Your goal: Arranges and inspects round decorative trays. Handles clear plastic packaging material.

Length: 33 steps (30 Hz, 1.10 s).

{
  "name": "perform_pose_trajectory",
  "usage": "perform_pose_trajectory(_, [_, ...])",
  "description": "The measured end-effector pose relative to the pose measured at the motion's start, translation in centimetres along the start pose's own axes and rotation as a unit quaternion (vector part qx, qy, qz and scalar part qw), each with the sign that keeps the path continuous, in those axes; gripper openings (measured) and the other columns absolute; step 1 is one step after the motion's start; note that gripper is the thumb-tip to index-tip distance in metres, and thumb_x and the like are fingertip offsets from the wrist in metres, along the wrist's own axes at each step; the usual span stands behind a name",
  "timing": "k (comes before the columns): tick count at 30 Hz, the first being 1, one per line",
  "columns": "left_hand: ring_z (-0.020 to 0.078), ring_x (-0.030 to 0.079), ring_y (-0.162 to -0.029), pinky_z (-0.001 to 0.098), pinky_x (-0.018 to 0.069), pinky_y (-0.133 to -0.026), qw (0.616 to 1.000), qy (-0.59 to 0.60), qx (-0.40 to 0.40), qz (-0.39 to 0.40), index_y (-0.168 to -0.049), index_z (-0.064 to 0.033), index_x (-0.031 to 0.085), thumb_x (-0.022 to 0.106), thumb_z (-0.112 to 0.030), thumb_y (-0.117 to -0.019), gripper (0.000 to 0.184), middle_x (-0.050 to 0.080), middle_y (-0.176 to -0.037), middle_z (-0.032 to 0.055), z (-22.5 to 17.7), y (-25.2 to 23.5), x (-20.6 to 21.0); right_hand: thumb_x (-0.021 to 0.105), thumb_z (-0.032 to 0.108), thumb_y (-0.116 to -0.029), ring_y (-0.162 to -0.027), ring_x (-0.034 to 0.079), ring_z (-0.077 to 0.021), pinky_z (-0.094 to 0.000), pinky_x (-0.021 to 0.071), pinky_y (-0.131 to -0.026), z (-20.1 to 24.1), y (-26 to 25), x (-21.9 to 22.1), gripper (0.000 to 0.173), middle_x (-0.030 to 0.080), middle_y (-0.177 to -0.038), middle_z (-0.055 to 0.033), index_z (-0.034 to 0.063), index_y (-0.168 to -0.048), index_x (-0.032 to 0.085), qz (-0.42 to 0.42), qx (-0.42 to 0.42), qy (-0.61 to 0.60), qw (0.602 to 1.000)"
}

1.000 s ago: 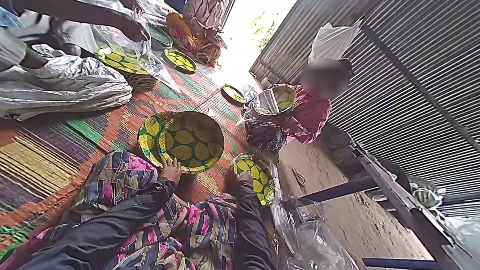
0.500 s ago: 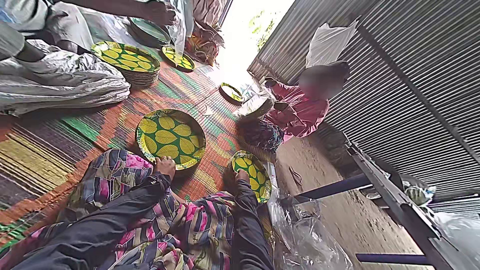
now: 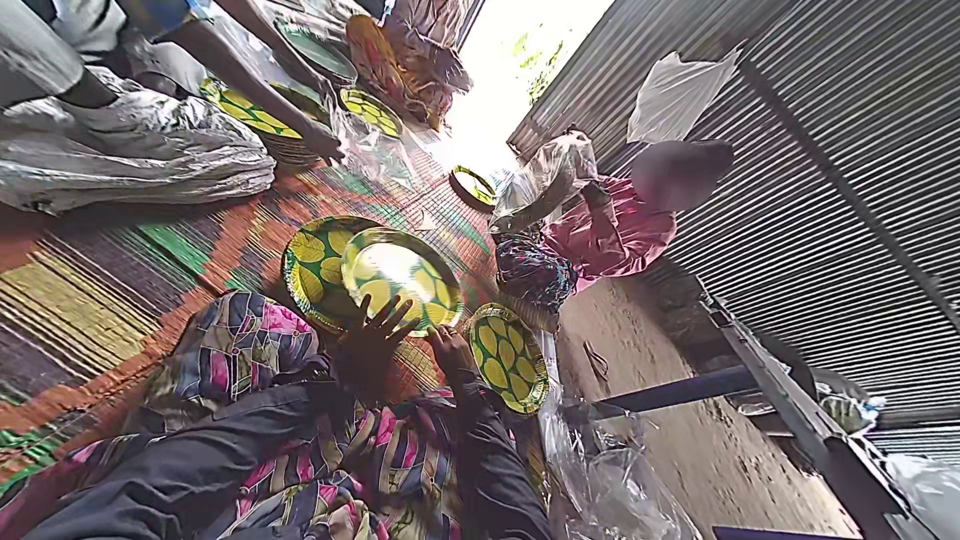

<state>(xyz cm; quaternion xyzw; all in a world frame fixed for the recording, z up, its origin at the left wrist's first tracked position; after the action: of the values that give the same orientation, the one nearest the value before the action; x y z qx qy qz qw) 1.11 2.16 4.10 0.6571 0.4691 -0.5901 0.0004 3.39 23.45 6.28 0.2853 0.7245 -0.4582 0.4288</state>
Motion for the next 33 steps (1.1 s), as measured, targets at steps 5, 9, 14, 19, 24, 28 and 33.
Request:
perform_pose_trajectory(5, [0.0513, 0.015, -0.156, 0.0743, 0.0133, -0.120, 0.921, -0.031, -0.239, 0.308, -0.162, -0.0083, 0.032, 0.048, 0.005, -0.1015, 0.064, 0.022, -0.169, 0.0235, 3.5, 0.6, 2.9, 0.058, 0.031, -0.1044, -0.142, 0.049, -0.0393, -0.0503, 0.0379, -0.119, -4.8, -0.1, -1.2, 0.052, 0.055, -0.148, -0.0254, -0.0003, -0.147, 0.054, 0.223, 0.398, -0.022, 0.890])
perform_pose_trajectory(9, [0.0546, 0.008, -0.156, 0.0774, 0.0176, -0.117, 0.872, -0.092, -0.291, 0.383, -0.167, -0.0164, 0.019, 0.049, 0.004, -0.1004, 0.076, 0.009, -0.174, 0.0177, 3.8, 0.1, 2.9, 0.056, 0.038, -0.1064, -0.142, 0.050, -0.0391, -0.0512, 0.0409, -0.117, -7.2, 2.5, -1.5, 0.058, 0.052, -0.149, -0.0290, -0.0078, -0.141, 0.054, 0.386, 0.515, -0.047, 0.764])
perform_pose_trajectory(14, [0.0556, 0.007, -0.156, 0.0771, 0.0169, -0.117, 0.865, -0.110, -0.295, 0.391, -0.167, -0.0163, 0.015, 0.050, 0.004, -0.1002, 0.078, 0.005, -0.174, 0.0188, 3.5, 0.4, 3.1, 0.052, 0.011, -0.1042, -0.137, 0.055, -0.0373, -0.0506, 0.0477, -0.110, -4.7, 1.6, -1.3, 0.035, 0.057, -0.145, -0.0247, -0.0052, -0.135, 0.061, 0.414, 0.493, -0.025, 0.765])
perform_pose_trajectory(19, [0.0620, 0.030, -0.145, 0.0690, 0.0308, -0.114, 0.841, -0.164, -0.338, 0.390, -0.165, -0.0025, 0.014, 0.039, -0.002, -0.1076, 0.063, 0.017, -0.164, 0.0393, 3.5, 0.4, 3.2, 0.058, 0.016, -0.1036, -0.137, 0.055, -0.0355, -0.0499, 0.0458, -0.112, -5.8, 2.1, -2.1, 0.041, 0.057, -0.146, -0.0229, -0.0011, -0.141, 0.057, 0.331, 0.546, -0.066, 0.767])
perform_pose_trajectory(24, [0.0525, 0.039, -0.144, 0.0620, 0.0333, -0.115, 0.865, -0.149, -0.309, 0.365, -0.160, 0.0028, 0.028, 0.043, -0.003, -0.1059, 0.057, 0.028, -0.162, 0.0360, 3.8, 0.5, 2.7, 0.048, 0.007, -0.1062, -0.134, 0.057, -0.0407, -0.0498, 0.0461, -0.112, -4.5, 2.0, -3.4, 0.042, 0.055, -0.146, -0.0288, -0.0050, -0.147, 0.049, 0.124, 0.611, -0.031, 0.781])
perform_pose_trajectory(28, [0.0527, 0.010, -0.156, 0.0742, 0.0040, -0.121, 0.925, -0.031, -0.287, 0.246, -0.167, -0.0112, 0.017, 0.073, -0.037, -0.0954, 0.094, 0.010, -0.169, 0.0315, 3.8, 0.5, 1.6, 0.034, 0.007, -0.1130, -0.141, 0.052, -0.0344, -0.0403, 0.0362, -0.118, 3.3, -4.6, -16.4, 0.043, 0.051, -0.151, -0.0286, -0.0101, -0.152, 0.040, 0.015, 0.680, -0.188, 0.708])
perform_pose_trajectory(33, [0.0583, 0.035, -0.146, 0.0840, 0.0185, -0.111, 0.991, 0.014, -0.056, -0.118, -0.149, -0.0016, 0.052, 0.060, -0.035, -0.1010, 0.059, 0.043, -0.156, 0.0328, 1.4, 0.0, -0.4, 0.051, -0.005, -0.0970, -0.111, 0.071, -0.0454, -0.0499, 0.0566, -0.098, 1.0, -0.2, -3.3, 0.027, 0.072, -0.115, -0.0309, -0.0131, -0.112, 0.071, -0.053, 0.127, -0.032, 0.990])
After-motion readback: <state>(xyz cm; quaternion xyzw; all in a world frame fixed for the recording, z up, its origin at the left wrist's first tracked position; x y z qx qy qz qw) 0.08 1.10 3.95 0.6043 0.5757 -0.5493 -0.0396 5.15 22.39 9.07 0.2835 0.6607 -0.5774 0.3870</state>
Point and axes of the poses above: each hand's wrist, its own y-axis away from the middle knuckle, its own x-axis out of the palm, z = x × y, the point moved 2 cm from there along -y, towards the middle knuckle
